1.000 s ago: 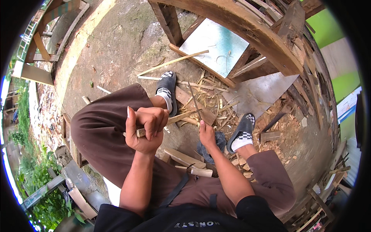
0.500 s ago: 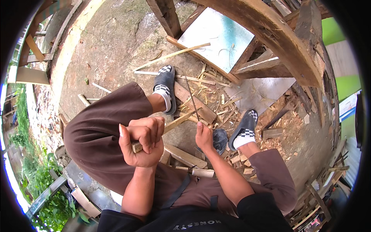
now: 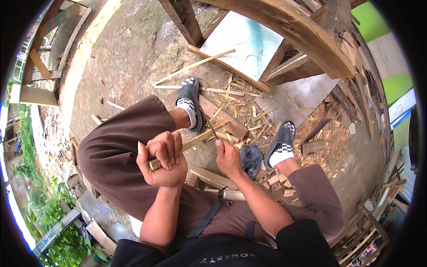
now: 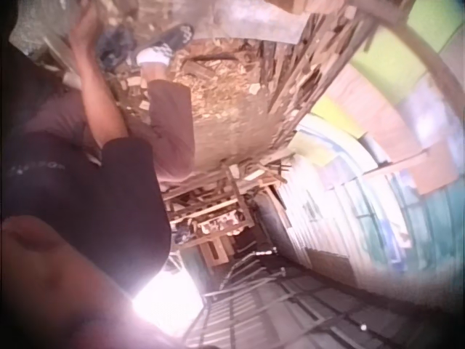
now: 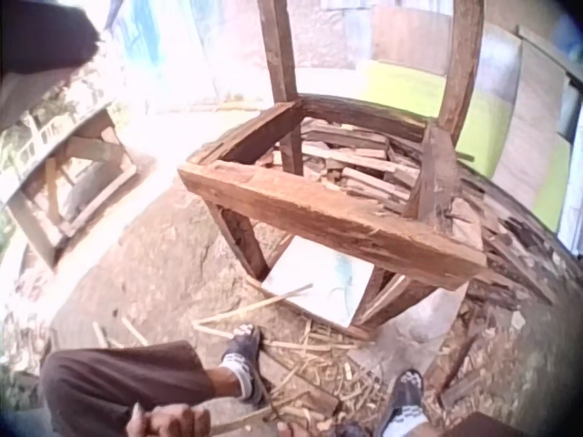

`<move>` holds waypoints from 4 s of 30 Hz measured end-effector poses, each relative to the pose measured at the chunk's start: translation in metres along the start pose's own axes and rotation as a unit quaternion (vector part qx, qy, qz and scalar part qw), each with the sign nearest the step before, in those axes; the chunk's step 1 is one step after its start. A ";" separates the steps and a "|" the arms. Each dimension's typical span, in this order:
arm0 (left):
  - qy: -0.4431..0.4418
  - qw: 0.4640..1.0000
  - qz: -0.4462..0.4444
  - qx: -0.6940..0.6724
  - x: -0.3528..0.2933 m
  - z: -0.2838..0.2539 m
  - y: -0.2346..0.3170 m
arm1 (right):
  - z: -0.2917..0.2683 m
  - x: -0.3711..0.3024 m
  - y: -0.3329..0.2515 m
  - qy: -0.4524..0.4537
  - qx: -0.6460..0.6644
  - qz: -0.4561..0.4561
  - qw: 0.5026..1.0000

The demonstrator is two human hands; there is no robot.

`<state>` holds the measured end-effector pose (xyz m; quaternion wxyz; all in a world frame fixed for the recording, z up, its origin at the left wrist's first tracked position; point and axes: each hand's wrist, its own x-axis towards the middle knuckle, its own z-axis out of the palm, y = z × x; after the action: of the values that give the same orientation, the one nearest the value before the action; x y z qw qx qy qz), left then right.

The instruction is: The person sits on the ground and uses a knife to shave thin strips from a small wooden stick, repeatedly turning the stick and removing shavings. The person occasionally inspects the stick and continues shaving along its length.

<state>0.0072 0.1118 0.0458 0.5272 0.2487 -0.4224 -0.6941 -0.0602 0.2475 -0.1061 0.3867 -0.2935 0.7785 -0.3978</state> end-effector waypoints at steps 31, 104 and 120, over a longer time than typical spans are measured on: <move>0.045 0.999 0.015 -0.002 -0.013 0.007 -0.006 | 0.006 -0.016 -0.009 0.024 -0.016 0.018 0.999; 0.022 0.999 0.023 0.027 -0.020 0.005 -0.014 | 0.022 -0.012 0.021 0.070 -0.040 -0.111 0.991; 0.011 0.999 0.024 0.032 -0.017 0.011 -0.017 | 0.021 -0.012 0.098 -0.012 -0.171 0.196 0.965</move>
<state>-0.0051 0.1327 0.0349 0.5398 0.2627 -0.4447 -0.6647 -0.0504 0.2984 -0.1926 0.4102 -0.2016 0.8728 -0.1715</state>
